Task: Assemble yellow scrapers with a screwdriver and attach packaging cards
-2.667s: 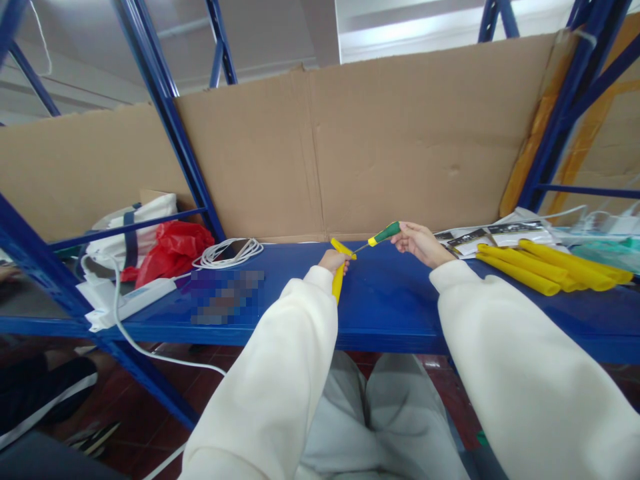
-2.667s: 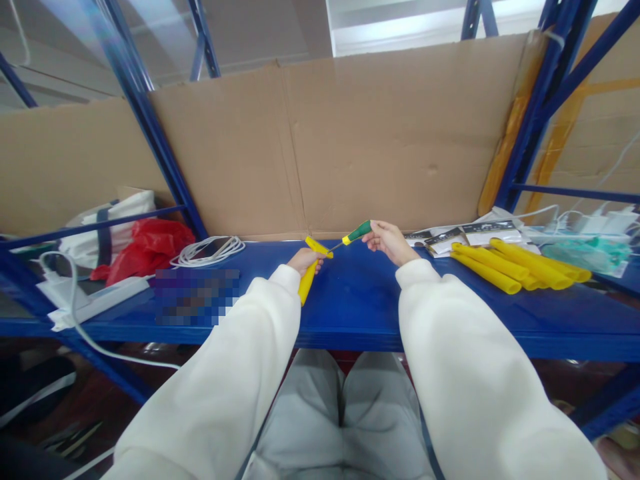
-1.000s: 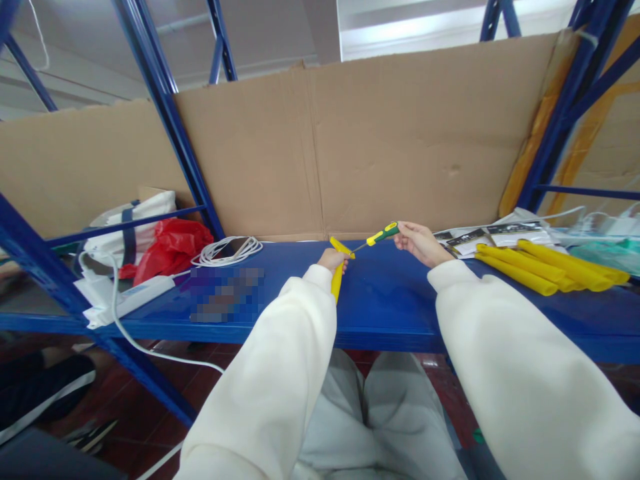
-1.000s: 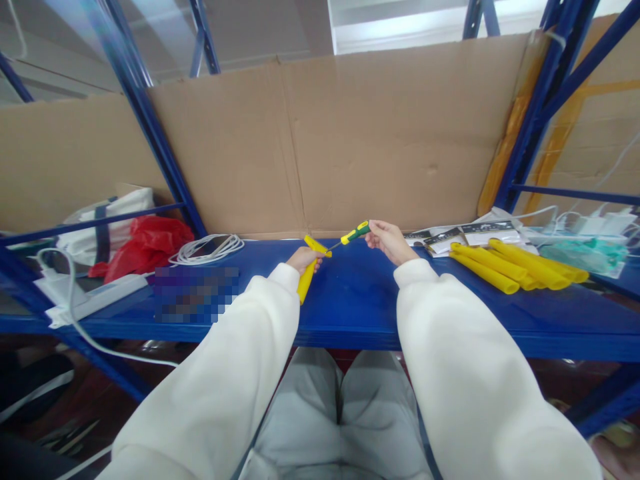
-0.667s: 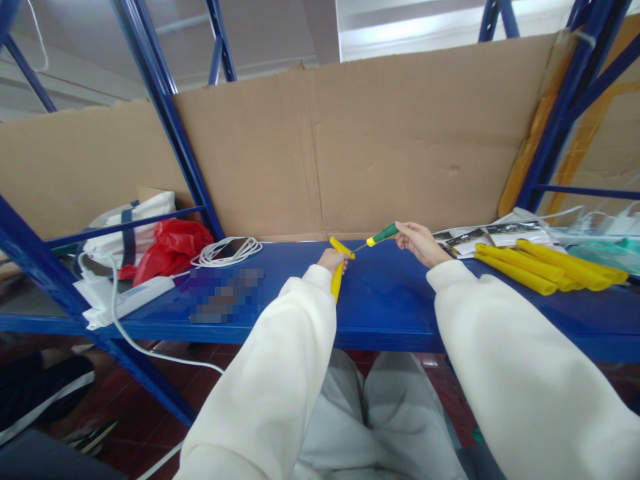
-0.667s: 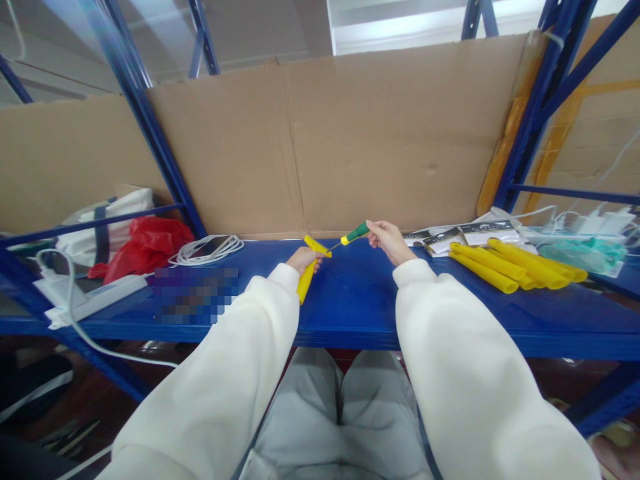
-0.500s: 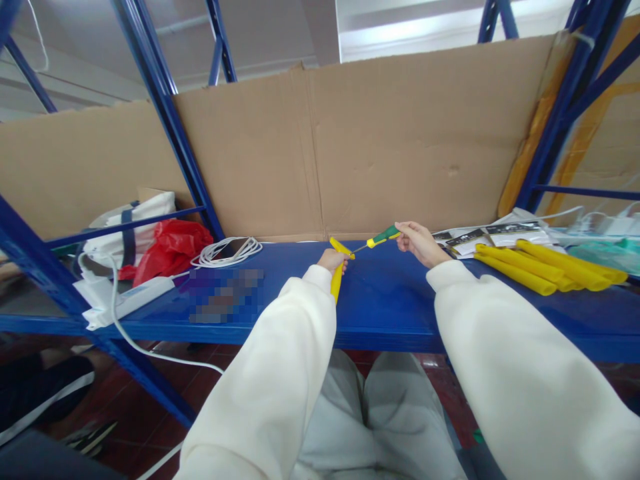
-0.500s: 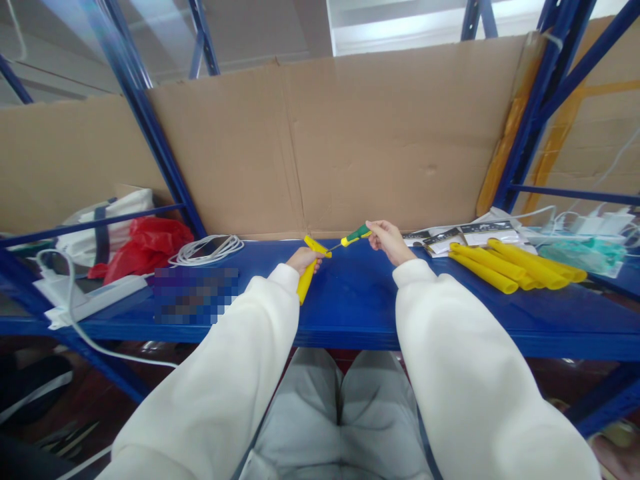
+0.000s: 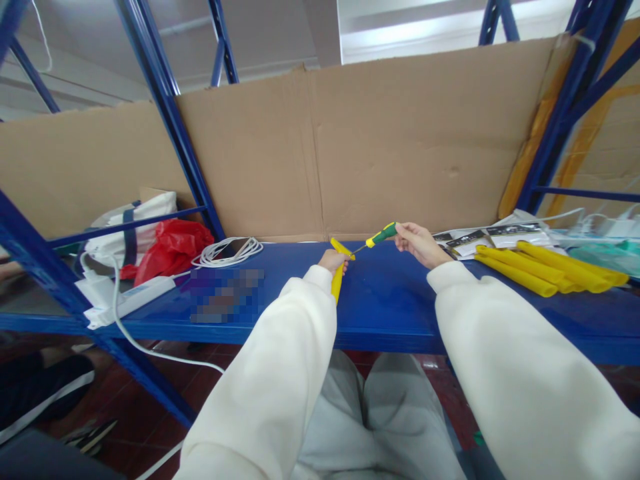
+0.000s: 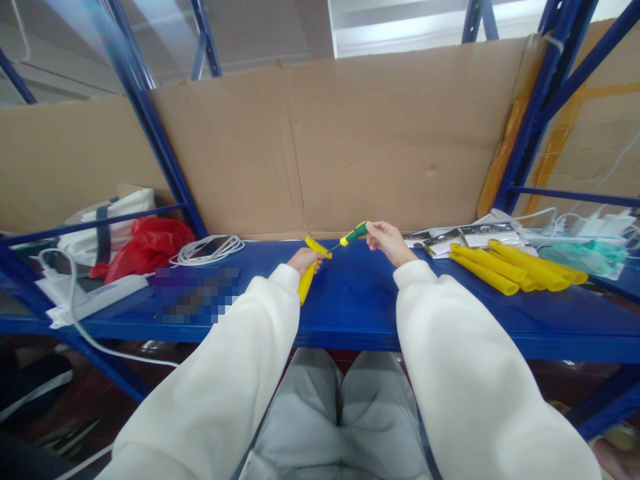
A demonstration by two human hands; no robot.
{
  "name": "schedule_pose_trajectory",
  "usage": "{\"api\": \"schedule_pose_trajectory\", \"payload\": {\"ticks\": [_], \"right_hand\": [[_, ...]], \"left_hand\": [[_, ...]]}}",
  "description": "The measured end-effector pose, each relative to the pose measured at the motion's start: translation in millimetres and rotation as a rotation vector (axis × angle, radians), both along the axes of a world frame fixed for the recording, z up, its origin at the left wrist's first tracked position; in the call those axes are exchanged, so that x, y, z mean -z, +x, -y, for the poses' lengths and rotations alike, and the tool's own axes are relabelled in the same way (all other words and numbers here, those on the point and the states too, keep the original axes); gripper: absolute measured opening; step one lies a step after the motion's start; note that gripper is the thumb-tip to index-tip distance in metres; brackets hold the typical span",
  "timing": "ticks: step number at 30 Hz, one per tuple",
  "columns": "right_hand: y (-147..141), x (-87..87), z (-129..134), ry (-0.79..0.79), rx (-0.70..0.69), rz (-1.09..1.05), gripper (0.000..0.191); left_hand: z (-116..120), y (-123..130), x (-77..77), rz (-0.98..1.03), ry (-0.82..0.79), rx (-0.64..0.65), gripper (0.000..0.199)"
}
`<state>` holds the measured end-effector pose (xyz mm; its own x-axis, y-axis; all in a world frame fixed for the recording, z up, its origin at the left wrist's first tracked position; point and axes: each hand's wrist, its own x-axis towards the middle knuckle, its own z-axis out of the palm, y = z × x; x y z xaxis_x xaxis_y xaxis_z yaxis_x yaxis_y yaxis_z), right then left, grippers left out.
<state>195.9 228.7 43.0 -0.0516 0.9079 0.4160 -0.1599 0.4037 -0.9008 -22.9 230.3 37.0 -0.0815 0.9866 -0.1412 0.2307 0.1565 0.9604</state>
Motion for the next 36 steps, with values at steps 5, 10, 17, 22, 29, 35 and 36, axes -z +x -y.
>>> {"api": "schedule_pose_trajectory", "payload": {"ticks": [5, 10, 17, 22, 29, 35, 36], "right_hand": [[-0.7, -0.3, -1.5, -0.032, 0.041, -0.011, 0.038], [-1.0, -1.1, 0.0, -0.051, 0.029, 0.005, 0.039], [0.4, -2.1, 3.6, -0.041, -0.026, 0.004, 0.032], [0.1, -1.9, 2.7, -0.031, -0.071, 0.009, 0.031], [-2.0, -1.9, 1.8, -0.035, 0.049, -0.014, 0.04], [-1.3, -0.7, 1.5, -0.053, 0.047, 0.012, 0.04], [-1.1, -0.4, 1.5, -0.056, 0.049, 0.015, 0.039]], "left_hand": [[-0.8, -2.7, 3.5, 0.026, 0.032, 0.038, 0.015], [-3.1, -5.6, 4.6, 0.031, 0.02, 0.052, 0.012], [-5.1, -4.3, 5.5, 0.01, 0.02, 0.043, 0.013], [-6.2, -4.2, 6.2, -0.02, 0.02, 0.031, 0.019], [-5.1, -4.0, 5.8, -0.033, 0.028, 0.028, 0.018], [-2.6, -2.5, 4.4, 0.016, 0.018, 0.021, 0.015], [-2.5, -2.0, 4.4, 0.02, 0.014, 0.003, 0.015]]}}
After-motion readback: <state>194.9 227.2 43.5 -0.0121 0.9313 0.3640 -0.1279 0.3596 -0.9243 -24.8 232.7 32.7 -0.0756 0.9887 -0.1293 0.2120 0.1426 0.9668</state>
